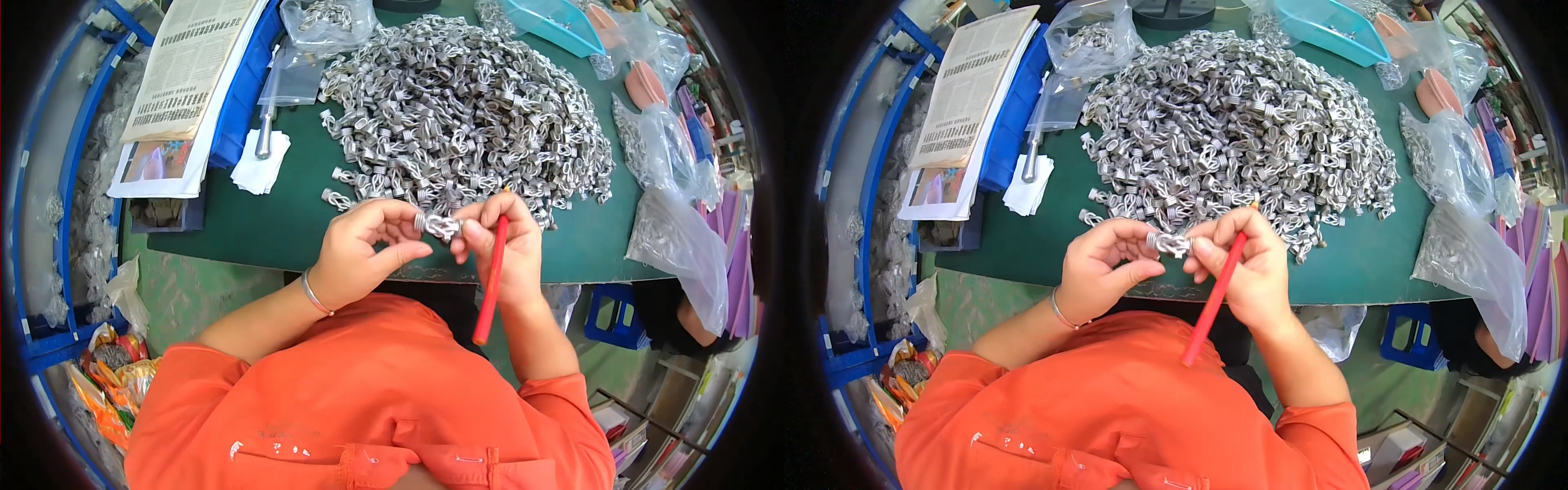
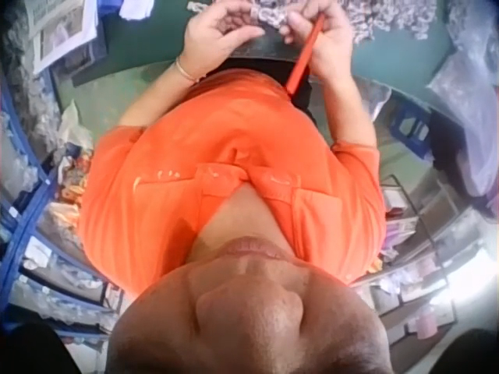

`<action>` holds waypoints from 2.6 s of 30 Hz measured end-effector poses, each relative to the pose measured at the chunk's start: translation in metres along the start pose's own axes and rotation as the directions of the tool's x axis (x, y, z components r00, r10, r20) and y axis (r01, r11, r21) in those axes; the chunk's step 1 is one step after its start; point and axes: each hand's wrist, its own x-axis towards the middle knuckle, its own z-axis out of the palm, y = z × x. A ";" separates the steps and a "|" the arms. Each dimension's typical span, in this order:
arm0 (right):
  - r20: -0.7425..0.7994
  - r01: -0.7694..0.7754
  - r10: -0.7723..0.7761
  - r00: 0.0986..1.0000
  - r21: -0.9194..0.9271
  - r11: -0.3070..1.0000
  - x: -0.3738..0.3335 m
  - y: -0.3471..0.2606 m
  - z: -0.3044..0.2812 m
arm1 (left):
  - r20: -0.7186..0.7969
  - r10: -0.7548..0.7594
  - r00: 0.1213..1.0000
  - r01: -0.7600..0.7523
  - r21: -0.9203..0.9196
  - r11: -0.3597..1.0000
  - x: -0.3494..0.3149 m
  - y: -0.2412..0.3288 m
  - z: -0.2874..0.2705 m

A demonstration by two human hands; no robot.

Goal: The person picks up metal and plastic zipper slides individually from a large pile on a table, uses a thin red tool to manually adjust or assemble parts on each piece, and places the handled items back down.

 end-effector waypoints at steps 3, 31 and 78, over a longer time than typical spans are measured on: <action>0.067 0.016 -0.022 0.997 0.087 0.996 -0.012 0.011 -0.002 | -0.003 -0.158 0.987 0.150 -0.303 0.941 -0.002 0.014 0.003; 0.239 0.434 -0.640 0.730 -0.886 0.164 -0.001 0.021 -0.019 | 0.275 -0.543 0.793 0.570 -0.650 0.503 -0.011 0.010 0.006; 0.053 0.542 -0.624 0.780 -0.557 0.630 -0.036 0.031 -0.006 | 0.321 -0.480 0.816 0.554 -0.672 0.493 -0.015 0.001 0.015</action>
